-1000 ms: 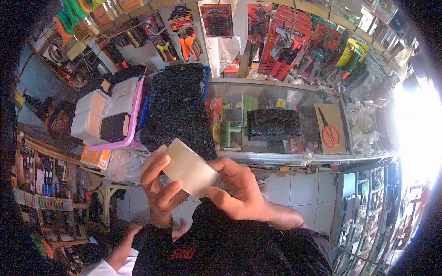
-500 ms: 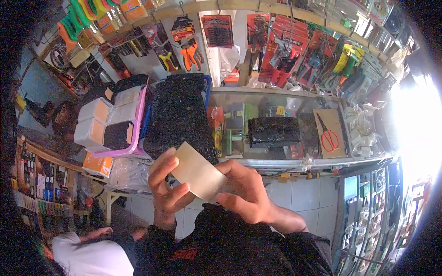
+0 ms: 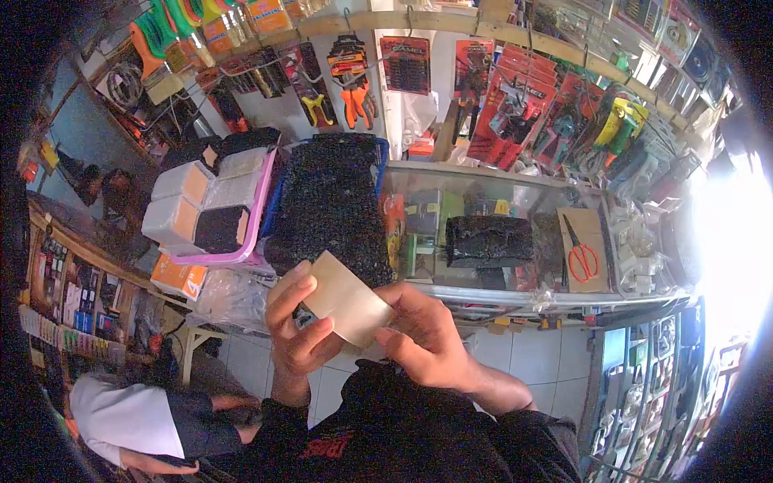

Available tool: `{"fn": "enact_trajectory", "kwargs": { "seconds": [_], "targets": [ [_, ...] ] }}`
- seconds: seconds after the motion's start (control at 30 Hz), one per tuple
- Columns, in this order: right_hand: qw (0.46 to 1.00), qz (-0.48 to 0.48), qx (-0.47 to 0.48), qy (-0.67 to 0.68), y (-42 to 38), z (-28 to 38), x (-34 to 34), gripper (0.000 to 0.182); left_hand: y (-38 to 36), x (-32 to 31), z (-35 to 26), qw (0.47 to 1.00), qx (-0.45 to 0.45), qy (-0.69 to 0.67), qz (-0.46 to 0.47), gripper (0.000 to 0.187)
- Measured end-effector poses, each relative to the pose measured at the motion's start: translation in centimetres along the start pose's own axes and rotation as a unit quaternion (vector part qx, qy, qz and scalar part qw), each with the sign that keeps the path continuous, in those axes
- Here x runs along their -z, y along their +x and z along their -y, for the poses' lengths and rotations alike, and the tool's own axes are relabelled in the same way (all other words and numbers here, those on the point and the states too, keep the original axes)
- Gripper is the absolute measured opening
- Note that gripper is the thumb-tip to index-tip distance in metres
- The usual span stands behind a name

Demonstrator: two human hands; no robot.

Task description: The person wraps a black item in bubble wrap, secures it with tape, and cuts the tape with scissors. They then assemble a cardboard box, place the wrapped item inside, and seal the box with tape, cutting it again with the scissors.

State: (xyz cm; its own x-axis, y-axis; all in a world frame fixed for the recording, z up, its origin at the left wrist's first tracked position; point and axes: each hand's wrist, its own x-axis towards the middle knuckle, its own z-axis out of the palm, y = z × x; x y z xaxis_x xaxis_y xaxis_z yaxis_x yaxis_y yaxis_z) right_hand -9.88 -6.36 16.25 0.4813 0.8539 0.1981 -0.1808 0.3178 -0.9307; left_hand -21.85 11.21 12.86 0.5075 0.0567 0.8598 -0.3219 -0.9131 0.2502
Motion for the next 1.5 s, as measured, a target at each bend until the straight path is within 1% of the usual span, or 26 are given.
{"fn": "enact_trajectory", "kwargs": {
  "seconds": [0.13, 0.23, 0.33, 0.43, 0.47, 0.53, 0.57, 0.63, 0.67, 0.77, 0.8, 0.9, 1.0, 1.1, 1.2, 1.3, 1.33, 1.5],
  "targets": [
    [1.000, 0.014, -0.010, 0.012, -0.2, -0.7, 0.1, 0.031, -0.8, 0.2, 0.2, 0.999, -0.031, 0.022, -0.001, 0.058],
    [0.999, 0.018, 0.017, -0.040, -0.4, -1.9, 0.5, 0.037, -0.9, 0.4, -0.3, 1.000, -0.009, 0.008, -0.004, 0.061],
    [0.998, 0.031, 0.020, -0.045, -0.4, -2.0, 0.7, 0.043, -1.2, 0.5, -0.6, 1.000, -0.005, 0.016, -0.001, 0.070],
    [0.998, 0.042, 0.015, -0.045, -0.4, -0.9, 0.4, 0.048, -0.9, 0.8, -0.5, 0.999, 0.024, -0.033, -0.006, 0.077],
    [0.990, 0.054, 0.040, -0.121, -0.2, -0.3, 0.4, 0.049, -1.0, 1.0, -0.4, 0.998, 0.038, -0.044, -0.006, 0.079],
    [0.955, 0.075, 0.088, -0.272, 0.3, 0.9, 0.9, 0.052, -1.5, 1.4, -0.3, 0.995, 0.066, -0.071, -0.007, 0.083],
    [0.928, 0.060, 0.156, -0.332, 0.5, 1.1, 1.2, 0.052, -1.6, 1.7, -0.4, 0.992, 0.086, -0.087, 0.003, 0.083],
    [0.848, 0.029, 0.289, -0.444, 1.0, 1.2, 1.6, 0.053, -1.4, 2.4, -0.4, 0.985, 0.124, -0.120, 0.023, 0.084],
    [0.835, 0.004, 0.330, -0.441, 1.3, 1.1, 1.4, 0.055, -1.2, 2.7, -0.3, 0.985, 0.120, -0.120, 0.043, 0.085],
    [0.811, 0.061, 0.355, -0.460, 1.6, 1.2, 2.1, 0.057, -0.8, 2.9, -0.2, 0.979, 0.129, -0.123, 0.096, 0.084],
    [0.809, 0.074, 0.351, -0.466, 1.9, 1.6, 1.9, 0.057, -0.7, 2.9, -0.3, 0.977, 0.133, -0.125, 0.105, 0.085],
    [0.823, 0.082, 0.332, -0.453, 2.2, 1.5, 2.6, 0.051, -0.8, 2.6, 0.1, 0.974, 0.136, -0.138, 0.119, 0.086],
    [0.833, 0.087, 0.314, -0.448, 2.5, 1.6, 2.8, 0.051, -1.4, 2.2, 0.7, 0.964, 0.156, -0.156, 0.146, 0.088],
    [0.857, 0.074, 0.271, -0.433, 2.4, 0.4, 3.3, 0.051, -2.1, 1.5, 1.1, 0.956, 0.169, -0.183, 0.154, 0.090],
    [0.877, 0.059, 0.204, -0.432, 2.4, -0.2, 3.2, 0.040, -3.5, 0.7, 1.3, 0.942, 0.214, -0.206, 0.158, 0.091],
    [0.866, 0.097, 0.243, -0.425, 2.8, -2.7, 4.1, 0.031, -4.6, 0.0, 1.2, 0.920, 0.277, -0.231, 0.155, 0.091],
    [0.866, 0.090, 0.241, -0.429, 2.9, -2.9, 4.1, 0.030, -5.0, -0.4, 1.3, 0.916, 0.284, -0.237, 0.155, 0.092],
    [0.857, 0.079, 0.225, -0.456, 2.9, -4.8, 4.1, 0.037, -5.9, -1.6, 1.0, 0.897, 0.332, -0.239, 0.169, 0.098]
  ]
}}
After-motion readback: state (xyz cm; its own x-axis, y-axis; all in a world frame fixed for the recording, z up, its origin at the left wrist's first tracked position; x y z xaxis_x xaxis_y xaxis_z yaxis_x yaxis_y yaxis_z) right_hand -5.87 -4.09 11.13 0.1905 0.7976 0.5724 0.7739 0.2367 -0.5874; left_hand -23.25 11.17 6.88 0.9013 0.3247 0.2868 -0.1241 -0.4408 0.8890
